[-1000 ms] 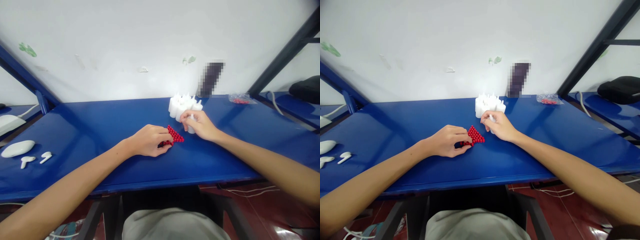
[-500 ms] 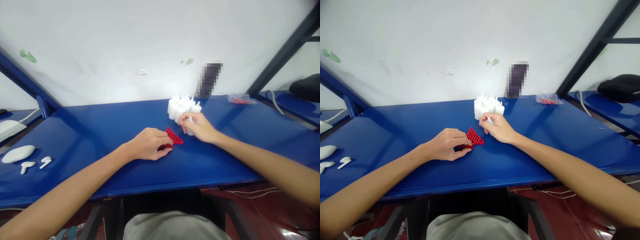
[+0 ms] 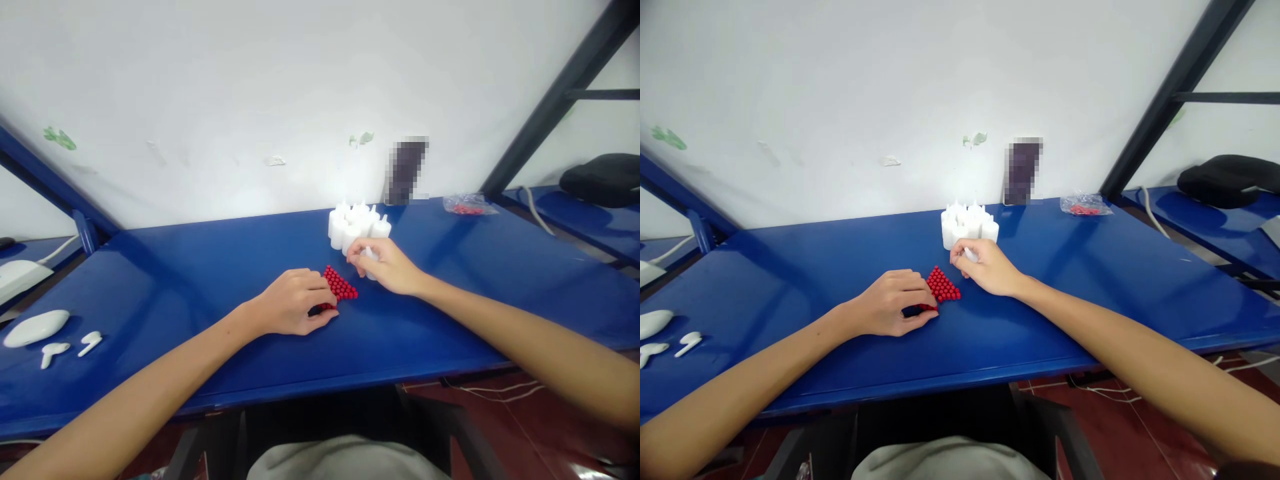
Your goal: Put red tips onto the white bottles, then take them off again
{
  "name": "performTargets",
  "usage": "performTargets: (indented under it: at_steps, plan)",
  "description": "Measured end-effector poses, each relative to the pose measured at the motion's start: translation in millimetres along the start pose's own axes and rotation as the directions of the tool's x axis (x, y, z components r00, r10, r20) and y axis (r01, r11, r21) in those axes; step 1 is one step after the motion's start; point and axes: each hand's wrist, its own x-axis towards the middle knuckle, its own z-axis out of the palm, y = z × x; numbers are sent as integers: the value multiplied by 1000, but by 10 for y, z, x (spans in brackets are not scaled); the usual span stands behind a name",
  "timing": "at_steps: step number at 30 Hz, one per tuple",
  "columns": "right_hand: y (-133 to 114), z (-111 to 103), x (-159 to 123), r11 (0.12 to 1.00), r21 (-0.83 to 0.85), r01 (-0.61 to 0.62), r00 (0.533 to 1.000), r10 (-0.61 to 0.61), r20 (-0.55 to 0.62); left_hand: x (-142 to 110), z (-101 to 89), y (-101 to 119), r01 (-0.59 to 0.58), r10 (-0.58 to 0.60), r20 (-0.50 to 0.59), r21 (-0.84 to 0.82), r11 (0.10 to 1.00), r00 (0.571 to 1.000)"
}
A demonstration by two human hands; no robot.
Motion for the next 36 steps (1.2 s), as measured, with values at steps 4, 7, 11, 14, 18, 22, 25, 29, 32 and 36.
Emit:
performTargets:
  at_steps: [4,7,11,14,18,22,25,29,32,36]
  plan:
    - [62,-29,3,994,97,54,994,-62,88,-2,-12,16,12,-11,16,-73,997,1000]
    - [117,-30,17,977,199,79,989,-102,108,-11,-19,20,44,-40,42,-111,993,998]
    - [116,-10,27,979,203,29,996,-45,76,-22,-29,12,57,-49,70,-130,990,996]
    - [77,-3,20,985,171,10,996,-25,88,-19,-37,12,53,-44,66,-140,989,997]
    - [64,-2,9,987,162,24,992,-43,116,-4,-42,17,24,-17,47,-150,988,999]
    - [82,2,11,987,155,33,992,-52,118,-3,-34,14,2,2,25,-170,985,1000]
    - [81,4,16,986,163,42,990,-63,129,-13,-25,7,0,4,20,-163,987,1000]
    - [75,3,14,985,168,40,989,-63,137,-18,-17,4,-28,30,11,-143,989,999]
    - [77,-2,10,985,170,43,987,-68,145,-13,-12,7,-43,43,-7,-129,991,999]
    - [82,-9,14,985,161,61,985,-85,150,-6,-3,8,-84,82,-29,-76,994,996]
